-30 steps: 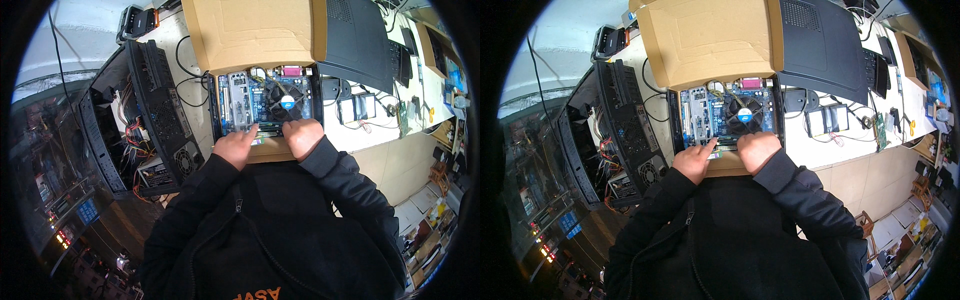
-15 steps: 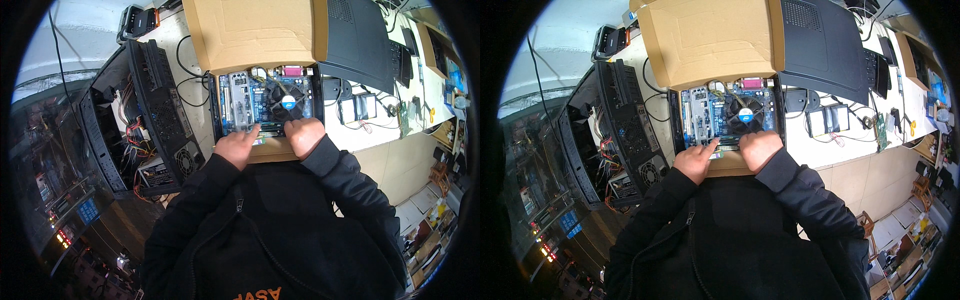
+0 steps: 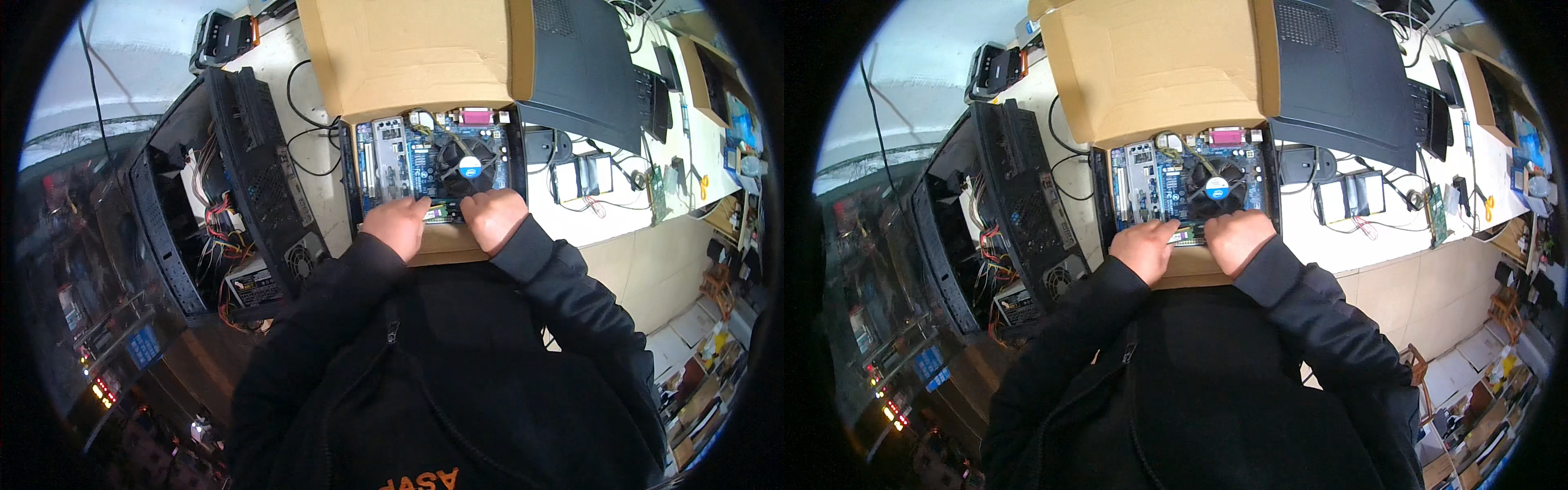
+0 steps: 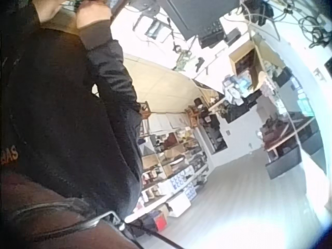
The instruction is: The person assembles a desktop computer by connecting power cables to the motherboard and installing RAM sticks. They use a screwdriver to secure components and place the motherboard into a cardboard box.
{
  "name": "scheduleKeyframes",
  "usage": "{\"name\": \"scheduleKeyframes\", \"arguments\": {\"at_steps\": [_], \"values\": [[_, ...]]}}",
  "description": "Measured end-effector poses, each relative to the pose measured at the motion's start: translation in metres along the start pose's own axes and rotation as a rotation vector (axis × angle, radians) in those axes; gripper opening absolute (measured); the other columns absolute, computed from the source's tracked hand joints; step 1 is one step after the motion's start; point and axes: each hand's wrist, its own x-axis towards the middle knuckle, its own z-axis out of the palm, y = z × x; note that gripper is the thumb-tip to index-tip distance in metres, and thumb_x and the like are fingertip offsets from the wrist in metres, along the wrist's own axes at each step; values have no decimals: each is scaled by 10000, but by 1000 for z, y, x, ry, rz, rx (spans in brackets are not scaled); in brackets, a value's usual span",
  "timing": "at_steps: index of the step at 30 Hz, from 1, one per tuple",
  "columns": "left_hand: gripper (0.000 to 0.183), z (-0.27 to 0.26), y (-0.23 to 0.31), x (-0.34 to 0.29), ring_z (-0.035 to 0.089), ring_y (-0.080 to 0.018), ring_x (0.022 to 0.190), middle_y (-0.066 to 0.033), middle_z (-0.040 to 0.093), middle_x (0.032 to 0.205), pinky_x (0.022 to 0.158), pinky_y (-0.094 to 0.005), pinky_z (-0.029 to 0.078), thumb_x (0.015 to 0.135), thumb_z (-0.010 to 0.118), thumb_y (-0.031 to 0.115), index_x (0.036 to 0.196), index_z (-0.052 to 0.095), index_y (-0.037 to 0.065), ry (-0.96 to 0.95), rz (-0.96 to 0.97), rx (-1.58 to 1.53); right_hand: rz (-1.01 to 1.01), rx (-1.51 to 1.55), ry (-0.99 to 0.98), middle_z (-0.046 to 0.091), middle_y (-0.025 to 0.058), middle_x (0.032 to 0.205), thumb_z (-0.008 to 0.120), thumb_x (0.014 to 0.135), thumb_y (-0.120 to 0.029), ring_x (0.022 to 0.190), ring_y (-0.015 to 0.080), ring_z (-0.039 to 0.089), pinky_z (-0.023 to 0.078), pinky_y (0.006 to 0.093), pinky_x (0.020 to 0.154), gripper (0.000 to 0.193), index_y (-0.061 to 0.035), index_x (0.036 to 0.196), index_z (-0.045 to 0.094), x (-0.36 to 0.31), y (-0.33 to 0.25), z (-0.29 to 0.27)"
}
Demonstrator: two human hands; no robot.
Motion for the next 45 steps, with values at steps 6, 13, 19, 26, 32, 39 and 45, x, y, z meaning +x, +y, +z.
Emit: {"name": "scheduleKeyframes", "arguments": {"at_steps": [6,13,19,26,32,39,45], "values": [[142,-9,-8,11,588,-332,740,-151,606,771,647,-392,463,778,614,132,877,631,32,101,1,-316,11,88,76,578,90,665,536,726,-110,629,263,593,479,353,572,59,-59,695,537,-1,3,7],[98,1,-8,16,580,-330,717,-145,596,739,626,-381,460,775,622,122,815,629,33,128,-29,-264,683,402,582,621,102,671,599,841,-98,588,118,583,469,248,540,131,19,895,626,-58,57,-24],[103,1,-10,13,594,-320,720,-150,604,760,627,-359,473,776,620,90,853,631,21,142,-6,-294,953,912,423,639,52,730,608,839,-139,664,88,567,458,225,595,151,6,873,634,-87,70,-4],[161,4,-15,12,606,-309,772,-142,626,830,671,-360,487,738,619,43,897,631,18,166,59,-281,231,172,445,560,126,922,667,633,-45,867,279,547,446,370,731,189,-49,821,659,-56,36,-5],[185,4,-14,10,614,-304,767,-154,625,827,675,-342,493,724,625,7,909,630,0,176,66,-292,192,-54,288,496,182,1198,652,626,-65,1209,357,392,329,497,970,170,-48,795,666,-41,32,-7],[211,6,-14,8,611,-311,777,-153,624,848,684,-351,491,729,605,9,939,623,11,197,78,-303,181,-94,162,481,170,1238,593,675,-82,1264,349,327,250,533,1017,138,-60,785,674,-41,37,-2],[192,10,-15,8,596,-305,783,-113,616,819,684,-366,485,727,594,48,916,622,59,229,68,-302,128,-69,112,489,153,1236,611,664,-94,1276,327,315,238,538,1023,125,-73,763,685,-38,40,-8]]}}
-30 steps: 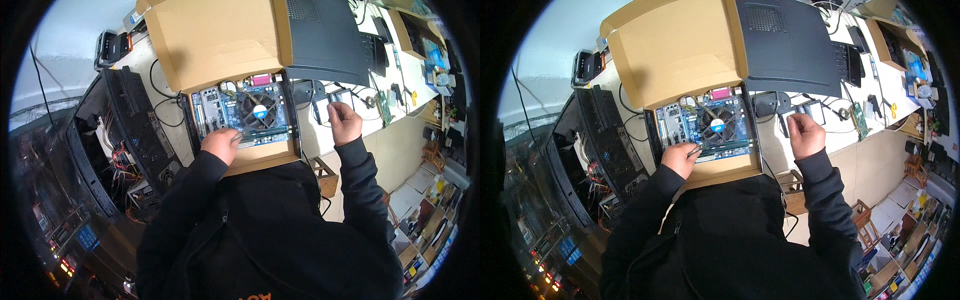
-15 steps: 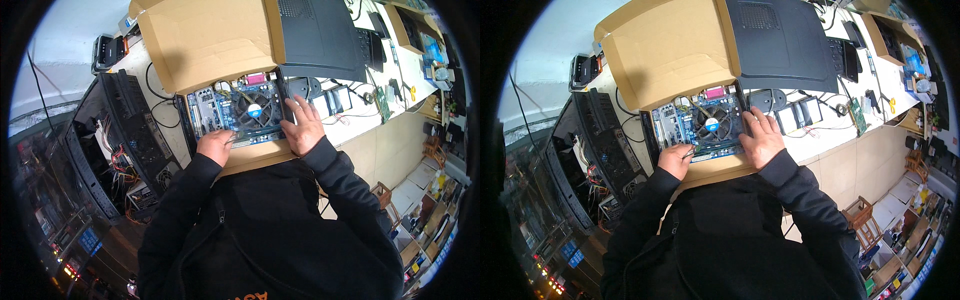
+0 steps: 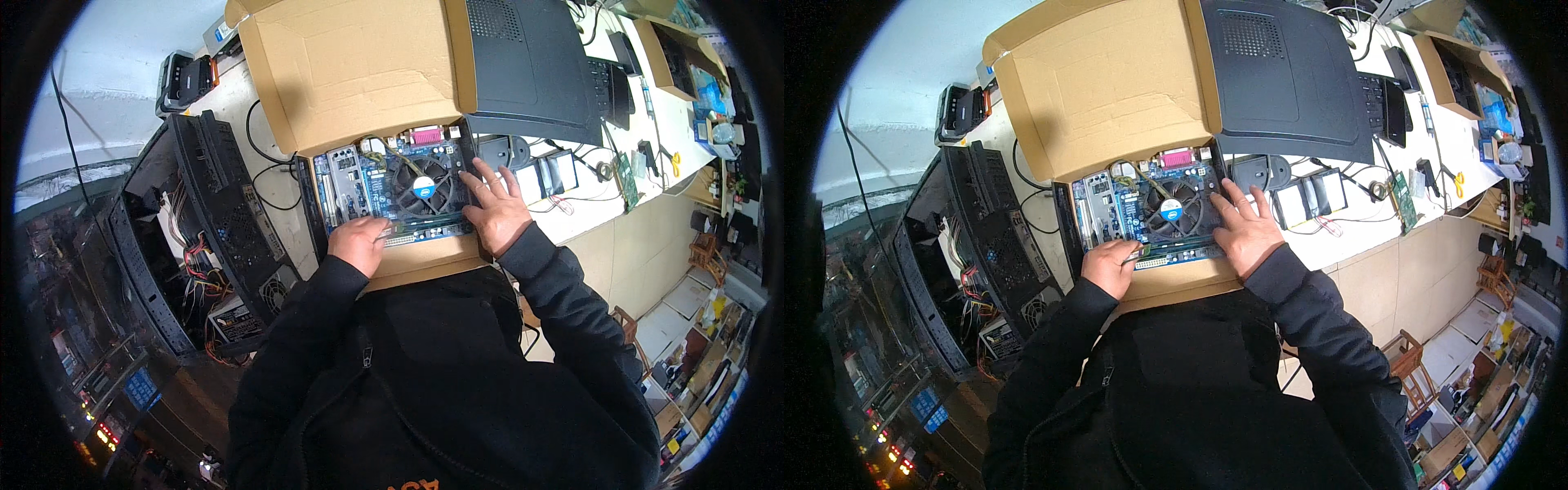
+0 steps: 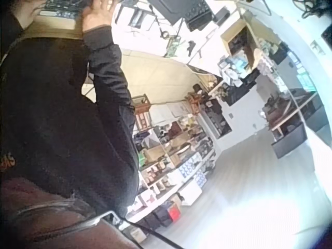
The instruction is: The person assembles a desktop computer by connecting power cables to the motherboard and installing RAM sticks. They use a screwdriver to secure components and place the motherboard into a cardboard box.
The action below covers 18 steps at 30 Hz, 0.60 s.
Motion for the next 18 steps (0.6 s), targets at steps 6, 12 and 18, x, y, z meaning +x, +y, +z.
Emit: {"name": "scheduleKeyframes", "arguments": {"at_steps": [6,12,18], "values": [[164,1,3,1,592,-308,783,-113,609,811,676,-374,480,732,592,58,895,612,54,3,0,-24,-21,15,-22,503,145,1219,609,663,-85,1276,322,319,237,540,1024,92,-69,725,675,1,3,-3],[188,0,0,0,607,-315,775,-141,622,841,671,-352,491,744,591,28,929,619,24,-58,-28,-5,-79,5,-39,510,159,1197,556,685,-96,1263,309,339,217,552,1027,152,-16,773,652,2,5,1],[181,1,-3,-2,605,-314,765,-141,618,826,669,-351,487,751,595,33,930,618,26,-39,-30,-35,-84,23,63,538,143,1134,593,675,-55,1209,301,407,278,526,1004,107,-16,767,632,-3,2,1]]}}
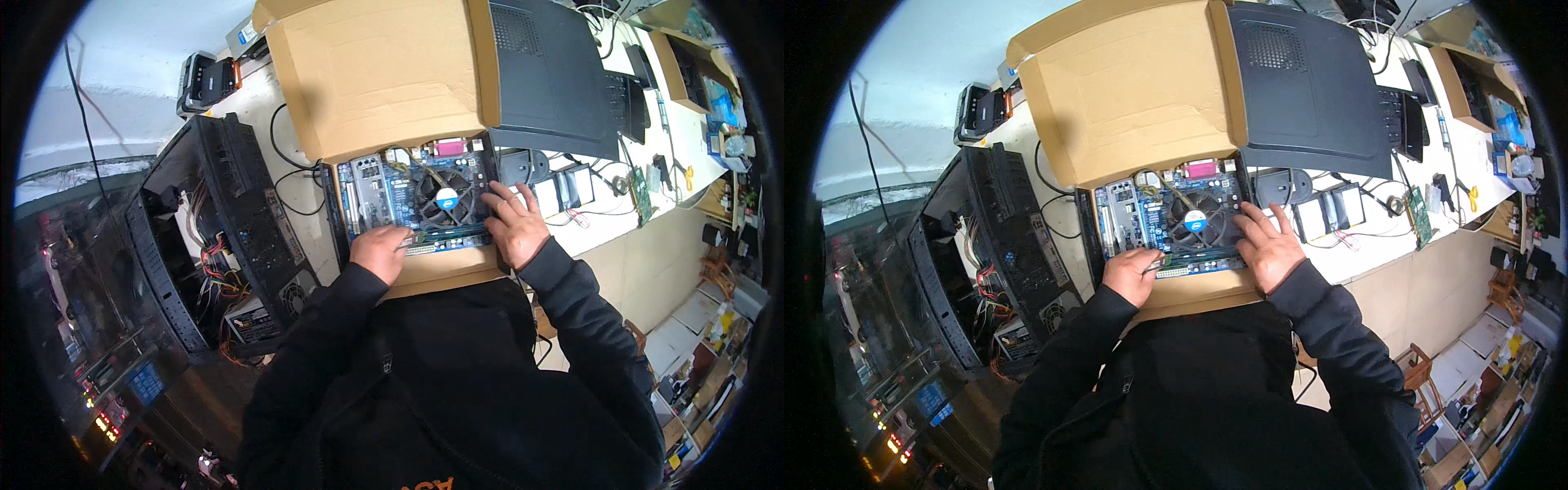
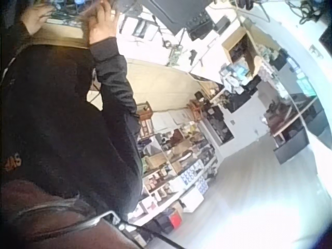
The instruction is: The person assembles a desktop computer by connecting power cables to the motherboard and installing RAM sticks. They use a screwdriver to secure components and place the motherboard into a cardboard box.
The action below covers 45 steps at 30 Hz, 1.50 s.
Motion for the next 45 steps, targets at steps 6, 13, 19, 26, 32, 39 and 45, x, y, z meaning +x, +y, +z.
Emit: {"name": "scheduleKeyframes", "arguments": {"at_steps": [6,13,19,26,32,39,45], "values": [[173,0,-1,2,603,-314,763,-138,616,822,662,-351,486,751,597,43,923,618,31,22,35,-8,28,31,51,541,147,1115,618,619,-27,1178,305,436,287,518,995,139,-19,757,624,0,0,5],[175,4,4,4,602,-315,763,-140,616,818,663,-357,484,736,611,41,911,617,32,52,51,-21,37,1,26,549,150,1091,586,620,-34,1190,309,424,292,518,986,130,-22,744,624,2,-3,2],[129,-1,11,5,598,-323,733,-149,607,775,644,-368,476,761,628,102,871,619,35,3,-134,-34,292,233,347,537,197,1065,665,668,-68,1083,339,486,401,413,900,316,7,965,583,3,-16,-4],[283,-11,25,21,596,-350,727,-196,602,729,653,-406,471,790,629,281,776,597,0,-181,-373,99,984,941,-132,638,145,816,731,739,-329,722,171,597,478,290,670,514,93,988,573,-6,7,25],[386,-16,35,37,602,-356,741,-211,613,747,700,-428,478,802,601,370,824,616,-15,-348,-424,215,943,1259,-131,634,131,875,717,754,-222,794,161,587,465,279,734,431,92,1008,567,-4,9,27],[389,-28,39,43,610,-341,809,-198,628,813,720,-434,476,835,565,380,844,637,-2,-453,-399,232,939,1198,-156,629,118,867,686,787,-169,772,164,580,466,280,730,357,73,1017,559,-4,10,34],[417,-29,33,46,602,-349,787,-198,620,783,717,-430,466,818,579,393,827,627,-21,-497,-393,250,997,1179,-135,632,111,846,678,782,-140,752,154,582,470,278,715,304,65,980,572,1,0,25]]}}
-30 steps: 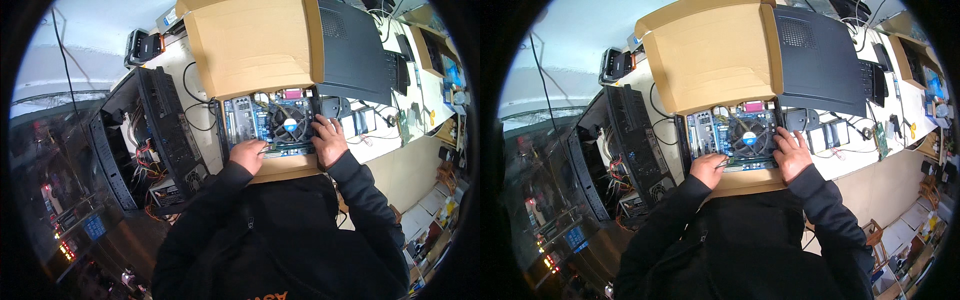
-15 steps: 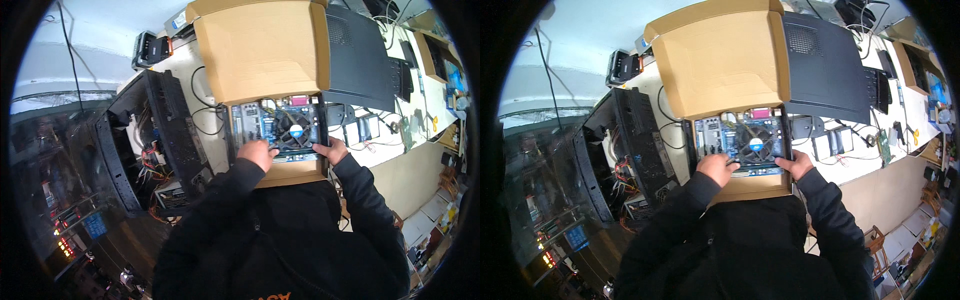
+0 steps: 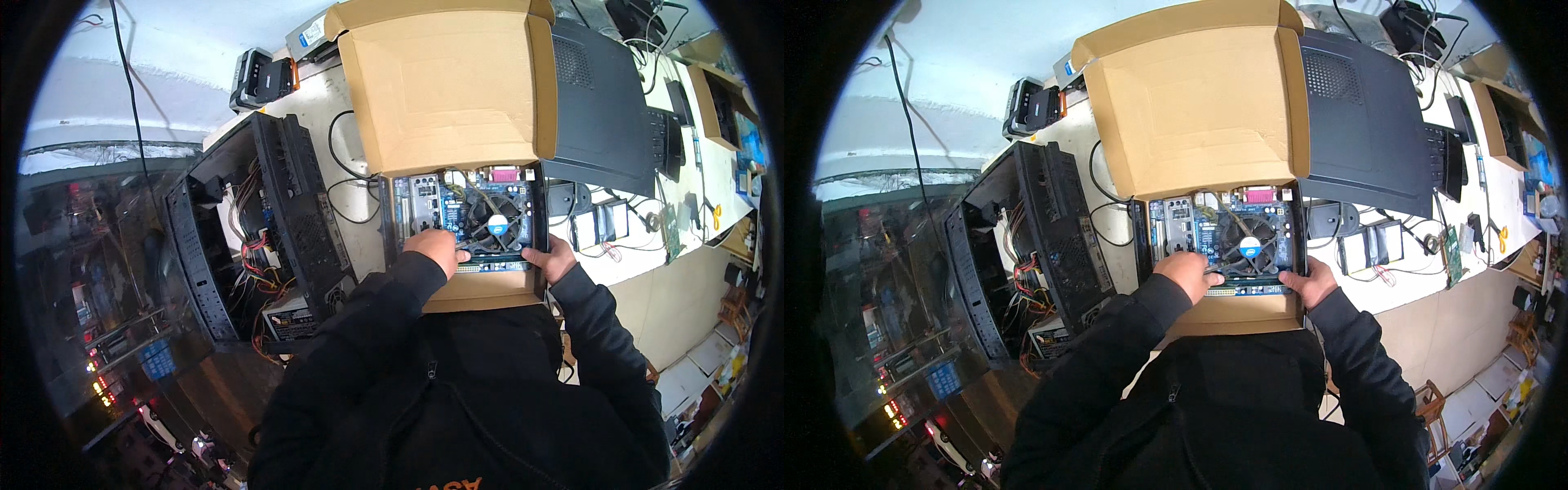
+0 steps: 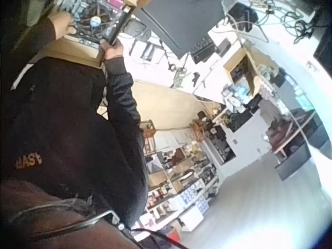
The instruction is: The person assembles a desktop computer by connecting power cables to the motherboard and installing RAM sticks. They use a screwdriver to secure components and place the motherboard into a cardboard box.
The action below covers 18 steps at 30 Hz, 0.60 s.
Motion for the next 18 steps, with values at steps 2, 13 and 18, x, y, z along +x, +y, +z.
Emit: {"name": "scheduleKeyframes", "arguments": {"at_steps": [2,13,18], "values": [[415,5,1,3,602,-349,788,-196,620,783,714,-431,465,820,575,395,817,624,-17,1,10,20,-25,-21,2,633,110,843,676,781,-135,746,153,581,471,280,710,294,61,975,577,0,8,-4],[388,12,2,-1,599,-356,795,-193,622,799,709,-431,463,814,584,386,848,619,0,94,-7,-13,-50,-32,49,635,114,789,681,750,-132,704,153,578,469,293,667,275,65,922,595,7,10,2],[415,8,-2,-2,599,-354,817,-190,628,831,723,-427,467,799,597,410,902,628,9,86,-38,-65,-90,-31,65,638,117,789,695,749,-166,701,150,581,472,292,666,313,62,938,593,9,21,2]]}}
